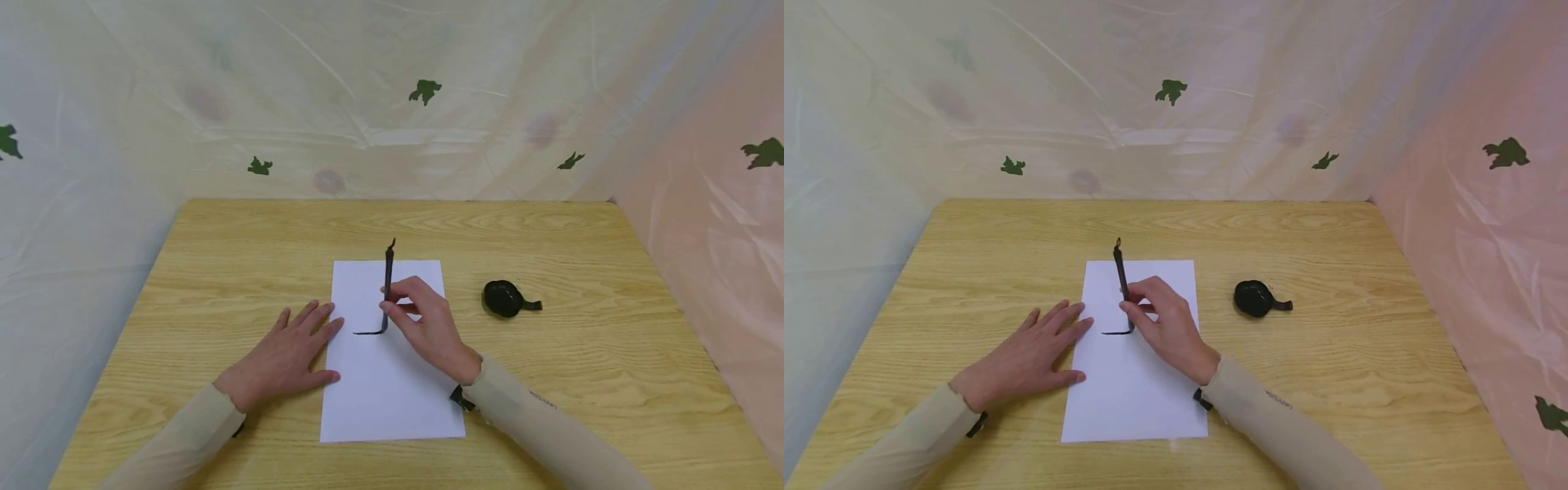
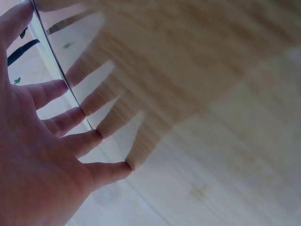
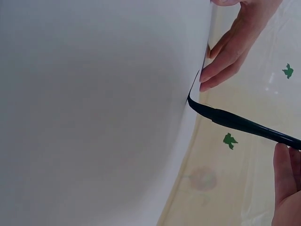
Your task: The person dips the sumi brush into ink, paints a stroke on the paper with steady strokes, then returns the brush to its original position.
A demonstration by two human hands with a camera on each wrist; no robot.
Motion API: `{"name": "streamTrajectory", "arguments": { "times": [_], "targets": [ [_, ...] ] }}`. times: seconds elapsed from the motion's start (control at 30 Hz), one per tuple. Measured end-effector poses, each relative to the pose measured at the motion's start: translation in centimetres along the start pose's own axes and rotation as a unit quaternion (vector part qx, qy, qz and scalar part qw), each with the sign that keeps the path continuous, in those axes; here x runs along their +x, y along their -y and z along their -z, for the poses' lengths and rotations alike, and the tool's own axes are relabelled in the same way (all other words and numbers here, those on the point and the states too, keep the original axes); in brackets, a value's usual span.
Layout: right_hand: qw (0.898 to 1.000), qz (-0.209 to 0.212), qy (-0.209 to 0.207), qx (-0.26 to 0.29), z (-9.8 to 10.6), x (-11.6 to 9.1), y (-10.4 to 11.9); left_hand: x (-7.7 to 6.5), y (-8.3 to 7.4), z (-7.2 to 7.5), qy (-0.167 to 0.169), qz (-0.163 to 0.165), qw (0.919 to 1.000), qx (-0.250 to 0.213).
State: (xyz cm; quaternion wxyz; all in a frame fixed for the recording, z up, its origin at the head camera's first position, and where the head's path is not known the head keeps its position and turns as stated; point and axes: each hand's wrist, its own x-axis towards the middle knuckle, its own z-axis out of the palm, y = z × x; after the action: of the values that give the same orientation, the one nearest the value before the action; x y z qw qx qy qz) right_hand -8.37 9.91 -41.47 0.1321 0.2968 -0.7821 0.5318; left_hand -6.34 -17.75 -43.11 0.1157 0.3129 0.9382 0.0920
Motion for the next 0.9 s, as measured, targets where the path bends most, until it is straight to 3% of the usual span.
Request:
{"name": "streamTrajectory", "arguments": {
  "times": [0.9],
  "targets": [
    [1.0,-0.001,-0.009,0.002,0.91,-0.39,-0.14,-0.02,0.0,-0.11,-0.008,-0.004,0.9999,0.011]
  ]
}}
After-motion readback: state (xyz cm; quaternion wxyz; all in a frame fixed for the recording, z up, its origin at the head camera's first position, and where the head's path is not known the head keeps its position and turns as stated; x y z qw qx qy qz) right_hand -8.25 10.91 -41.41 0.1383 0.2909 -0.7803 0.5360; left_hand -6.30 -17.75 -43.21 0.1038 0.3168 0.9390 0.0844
